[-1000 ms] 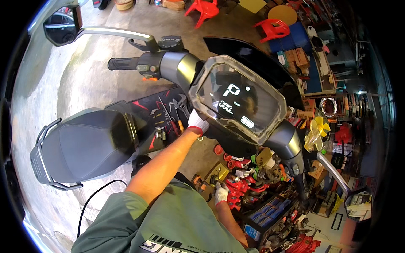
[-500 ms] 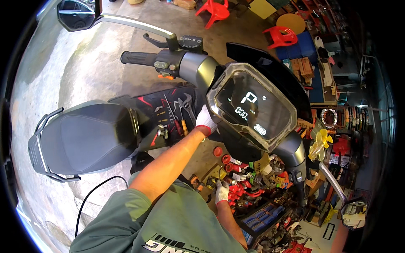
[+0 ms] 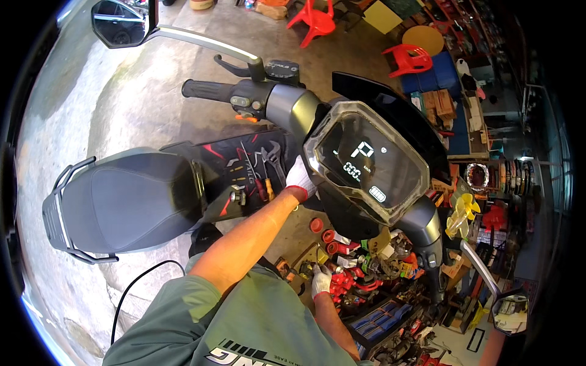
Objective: The person manipulates electrical wires and plastic components on a motorcycle, using a tool and their hands to organize and secure parts inside the front housing.
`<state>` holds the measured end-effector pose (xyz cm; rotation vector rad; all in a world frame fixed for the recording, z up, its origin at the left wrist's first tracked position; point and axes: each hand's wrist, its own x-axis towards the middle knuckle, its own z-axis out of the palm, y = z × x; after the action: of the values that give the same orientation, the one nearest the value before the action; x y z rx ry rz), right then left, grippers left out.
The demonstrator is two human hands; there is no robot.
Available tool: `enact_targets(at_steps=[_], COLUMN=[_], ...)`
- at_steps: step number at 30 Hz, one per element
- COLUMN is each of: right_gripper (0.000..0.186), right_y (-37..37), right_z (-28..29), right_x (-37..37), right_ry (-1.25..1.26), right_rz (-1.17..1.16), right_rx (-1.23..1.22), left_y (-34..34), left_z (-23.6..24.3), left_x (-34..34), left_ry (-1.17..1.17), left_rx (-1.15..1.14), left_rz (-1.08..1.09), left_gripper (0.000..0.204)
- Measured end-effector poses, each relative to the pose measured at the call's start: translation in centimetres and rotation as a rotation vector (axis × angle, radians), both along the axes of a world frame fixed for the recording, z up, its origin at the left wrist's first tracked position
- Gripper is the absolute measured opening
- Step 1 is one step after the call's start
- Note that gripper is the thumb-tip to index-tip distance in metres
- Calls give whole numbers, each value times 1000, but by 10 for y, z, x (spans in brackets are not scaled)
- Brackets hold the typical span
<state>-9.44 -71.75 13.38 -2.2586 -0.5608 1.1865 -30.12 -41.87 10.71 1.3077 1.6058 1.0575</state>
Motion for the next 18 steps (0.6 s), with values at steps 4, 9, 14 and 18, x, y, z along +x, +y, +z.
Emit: enact_targets(at_steps=[4, 9, 14, 18], right_gripper=[15, 15, 15, 15], right_y=[5, 4, 3, -4], right_z=[6, 8, 3, 3], right_x=[-10, -18, -4, 8], right_ry=[-23, 21, 17, 27], right_rz=[41, -13, -40, -50], right_rx=[9, -61, -12, 4], left_y=[-1, -8, -10, -6], left_z=[-2, 10, 26, 21], left_x=[5, -3, -18, -13], left_ry=[72, 71, 115, 314], left_rx=[87, 29, -99, 12], left_rz=[33, 8, -148, -178], left_gripper=[20, 20, 24, 23])
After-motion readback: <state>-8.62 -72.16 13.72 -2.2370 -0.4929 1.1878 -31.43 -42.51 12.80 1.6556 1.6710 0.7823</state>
